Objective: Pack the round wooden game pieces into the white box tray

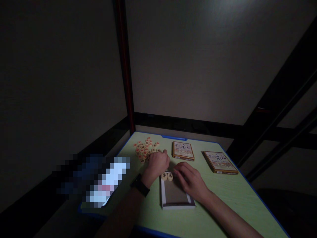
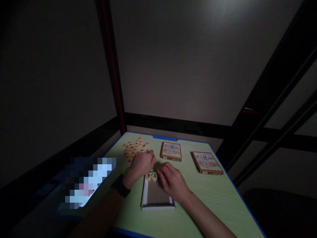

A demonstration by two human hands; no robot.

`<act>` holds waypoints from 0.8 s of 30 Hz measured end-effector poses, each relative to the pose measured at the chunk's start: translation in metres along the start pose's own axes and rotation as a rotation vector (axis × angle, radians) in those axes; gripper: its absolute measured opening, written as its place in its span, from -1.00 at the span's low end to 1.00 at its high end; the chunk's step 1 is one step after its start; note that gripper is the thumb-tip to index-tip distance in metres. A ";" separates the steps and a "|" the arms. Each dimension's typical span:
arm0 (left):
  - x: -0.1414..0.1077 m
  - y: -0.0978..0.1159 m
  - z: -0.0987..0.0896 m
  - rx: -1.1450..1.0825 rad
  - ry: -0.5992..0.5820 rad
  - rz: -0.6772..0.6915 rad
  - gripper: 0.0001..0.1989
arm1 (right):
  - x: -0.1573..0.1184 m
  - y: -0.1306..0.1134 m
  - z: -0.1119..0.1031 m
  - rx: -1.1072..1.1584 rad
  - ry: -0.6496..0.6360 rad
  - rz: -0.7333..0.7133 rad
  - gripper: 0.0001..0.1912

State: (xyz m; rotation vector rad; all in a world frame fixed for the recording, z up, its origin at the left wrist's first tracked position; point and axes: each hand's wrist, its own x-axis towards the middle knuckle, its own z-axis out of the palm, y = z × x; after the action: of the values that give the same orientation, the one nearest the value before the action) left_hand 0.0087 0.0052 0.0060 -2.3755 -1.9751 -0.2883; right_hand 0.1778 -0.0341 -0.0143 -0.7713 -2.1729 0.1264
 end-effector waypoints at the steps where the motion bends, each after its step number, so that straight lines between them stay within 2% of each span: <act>1: 0.000 0.000 0.000 0.002 0.007 0.003 -0.68 | 0.000 0.000 0.000 0.001 -0.003 0.003 -0.86; 7: -0.001 0.004 0.001 0.013 0.009 -0.006 -0.68 | 0.000 0.000 0.000 0.005 0.001 -0.002 -0.84; 10: 0.000 0.001 -0.005 0.003 0.013 -0.018 -0.69 | -0.001 0.002 0.000 -0.012 -0.004 -0.013 -0.84; 12: 0.002 -0.010 -0.014 -0.005 0.026 -0.065 -0.71 | -0.002 0.004 0.000 -0.027 0.001 -0.022 -0.85; 15: 0.003 -0.044 -0.030 0.005 0.054 -0.148 -0.73 | -0.002 0.007 -0.001 -0.056 0.006 -0.026 -0.85; 18: -0.002 -0.080 -0.039 0.022 0.003 -0.043 -0.75 | -0.003 0.009 -0.002 -0.071 -0.004 -0.019 -0.85; 21: -0.011 -0.099 -0.037 -0.033 -0.125 0.016 -0.82 | -0.003 0.008 -0.001 -0.063 -0.023 -0.015 -0.84; 24: -0.017 -0.101 -0.025 -0.049 -0.188 0.027 -0.79 | -0.003 0.007 0.000 -0.059 -0.033 -0.013 -0.83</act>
State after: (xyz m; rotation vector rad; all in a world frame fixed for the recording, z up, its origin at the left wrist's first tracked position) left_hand -0.0961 0.0038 0.0187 -2.5437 -2.0312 -0.1171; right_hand 0.1829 -0.0300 -0.0188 -0.7928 -2.2213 0.0693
